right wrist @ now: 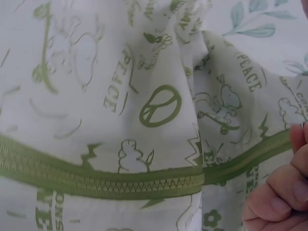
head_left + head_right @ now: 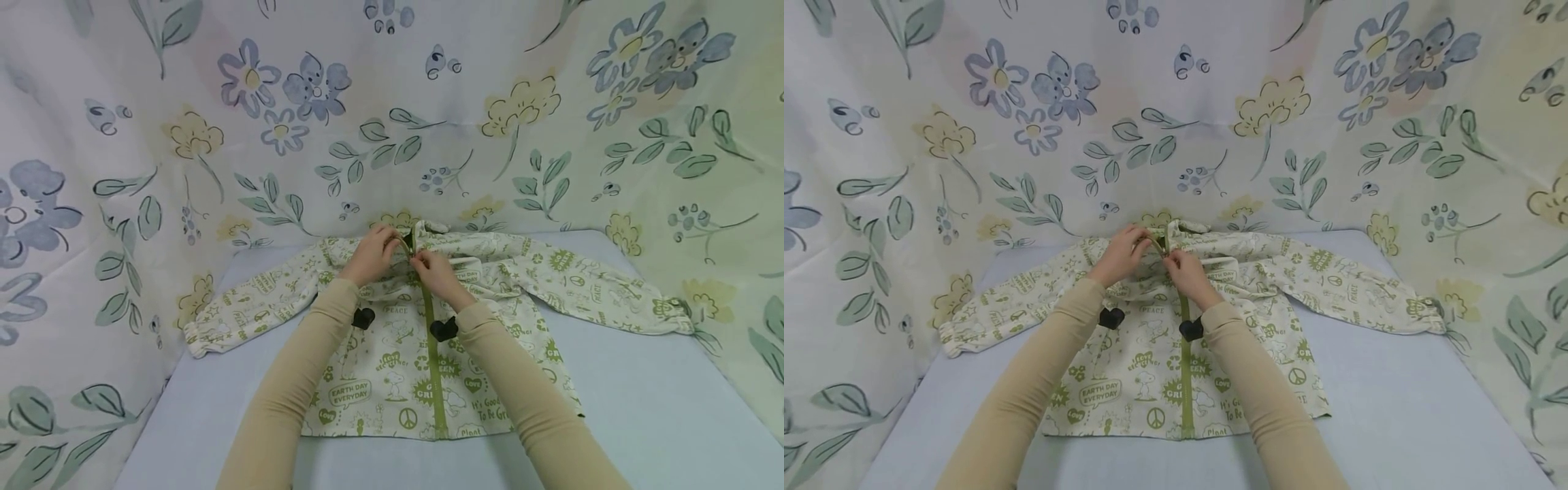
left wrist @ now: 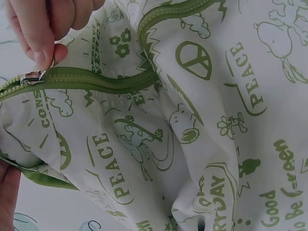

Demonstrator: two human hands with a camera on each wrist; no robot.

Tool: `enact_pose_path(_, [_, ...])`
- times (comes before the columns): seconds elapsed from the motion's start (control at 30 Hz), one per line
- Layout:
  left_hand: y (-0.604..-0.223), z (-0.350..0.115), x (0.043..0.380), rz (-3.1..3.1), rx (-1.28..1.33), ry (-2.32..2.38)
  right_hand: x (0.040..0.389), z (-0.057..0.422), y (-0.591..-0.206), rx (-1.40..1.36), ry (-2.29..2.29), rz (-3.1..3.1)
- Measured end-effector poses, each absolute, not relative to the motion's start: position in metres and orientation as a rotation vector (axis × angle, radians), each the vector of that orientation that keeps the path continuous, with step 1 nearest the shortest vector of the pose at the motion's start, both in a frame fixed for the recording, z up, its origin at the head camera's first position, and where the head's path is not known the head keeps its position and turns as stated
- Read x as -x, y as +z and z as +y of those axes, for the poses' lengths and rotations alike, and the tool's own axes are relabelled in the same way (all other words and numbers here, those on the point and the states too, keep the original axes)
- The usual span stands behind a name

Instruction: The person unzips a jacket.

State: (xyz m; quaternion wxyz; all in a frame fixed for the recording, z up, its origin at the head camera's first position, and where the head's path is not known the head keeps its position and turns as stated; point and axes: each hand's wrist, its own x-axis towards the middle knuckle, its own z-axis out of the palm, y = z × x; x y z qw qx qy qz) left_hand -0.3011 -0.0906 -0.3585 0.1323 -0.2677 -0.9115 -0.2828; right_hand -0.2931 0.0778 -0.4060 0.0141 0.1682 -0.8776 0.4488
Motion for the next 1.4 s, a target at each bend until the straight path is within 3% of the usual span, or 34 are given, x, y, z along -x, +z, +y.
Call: enact_pose_path(1.4, [-0.356, -0.104, 0.303, -2.462, 0.665, -1.139, 0.288, 0.078, -0.429, -0.436, 1.486, -2.667])
